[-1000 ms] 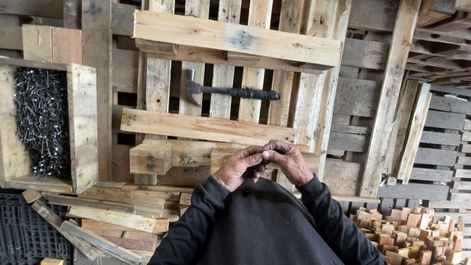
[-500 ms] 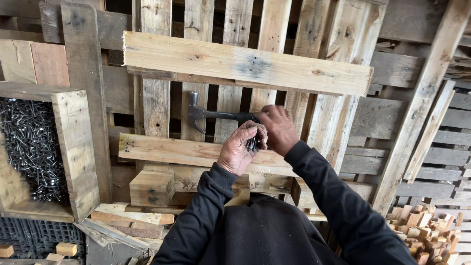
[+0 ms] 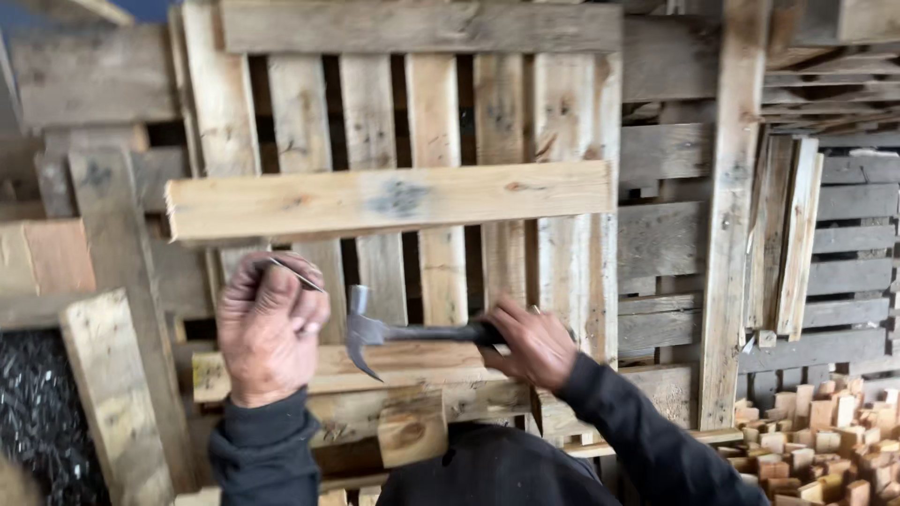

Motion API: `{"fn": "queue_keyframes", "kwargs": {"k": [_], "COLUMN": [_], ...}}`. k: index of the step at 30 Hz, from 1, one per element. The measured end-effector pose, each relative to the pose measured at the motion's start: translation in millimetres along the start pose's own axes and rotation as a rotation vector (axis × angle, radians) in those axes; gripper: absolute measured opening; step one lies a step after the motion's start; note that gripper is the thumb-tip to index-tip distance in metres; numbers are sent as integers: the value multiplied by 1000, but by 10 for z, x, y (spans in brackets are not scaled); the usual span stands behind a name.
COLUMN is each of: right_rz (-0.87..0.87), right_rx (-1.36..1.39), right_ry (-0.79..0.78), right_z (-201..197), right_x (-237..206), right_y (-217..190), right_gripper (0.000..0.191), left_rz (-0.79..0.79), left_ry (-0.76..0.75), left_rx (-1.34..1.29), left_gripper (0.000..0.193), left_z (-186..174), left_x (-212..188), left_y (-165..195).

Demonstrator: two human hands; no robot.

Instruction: The person repairs wooden pallets, hammering nails into planks and pulling nails with a claw hammer. They take planks from a pile, position them across the pallet frame, grab nails from a wooden box of nails, and hammer the planks into place.

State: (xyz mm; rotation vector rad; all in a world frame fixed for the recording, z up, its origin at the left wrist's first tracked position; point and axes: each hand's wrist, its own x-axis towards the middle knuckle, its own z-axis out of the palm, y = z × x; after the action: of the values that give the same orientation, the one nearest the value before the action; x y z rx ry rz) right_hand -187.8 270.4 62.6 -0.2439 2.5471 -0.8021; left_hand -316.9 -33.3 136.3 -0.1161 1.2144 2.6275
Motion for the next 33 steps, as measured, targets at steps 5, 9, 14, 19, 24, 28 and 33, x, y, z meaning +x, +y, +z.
{"fn": "queue_keyframes", "kwargs": {"k": [5,9,14,19,24,28,33], "right_rz": [211,507,569,479,476,615,559], "right_rx": [452,515,582,667,804,929,869], "right_ry": [364,561,622,534,317,83,171], "right_z": [-225,-187,-193,-90,78,121,50], "right_x": [-989,-1340,-1394,-1135,-1071,-1104,-1048], "right_y": [213,519,986,1500,1840,1870,1733], "right_gripper": [32,28,29,31,34,39,33], "left_rz": [-10,332,699,691,632,610,553], "left_ry": [-31,-251,-265,-301,-330,-334,-373], "left_rx": [434,895,1312,1583,1646,1568,1271], "left_gripper": [12,20,18,18,20,18,22], "left_z": [714,1521,1905,1637,1639,1774,1759], "left_x": [724,1100,1341,1454,1452,1440,1446], "left_y": [-1009,-2197,-3006,-3261,-3280,-3221,-3096]}}
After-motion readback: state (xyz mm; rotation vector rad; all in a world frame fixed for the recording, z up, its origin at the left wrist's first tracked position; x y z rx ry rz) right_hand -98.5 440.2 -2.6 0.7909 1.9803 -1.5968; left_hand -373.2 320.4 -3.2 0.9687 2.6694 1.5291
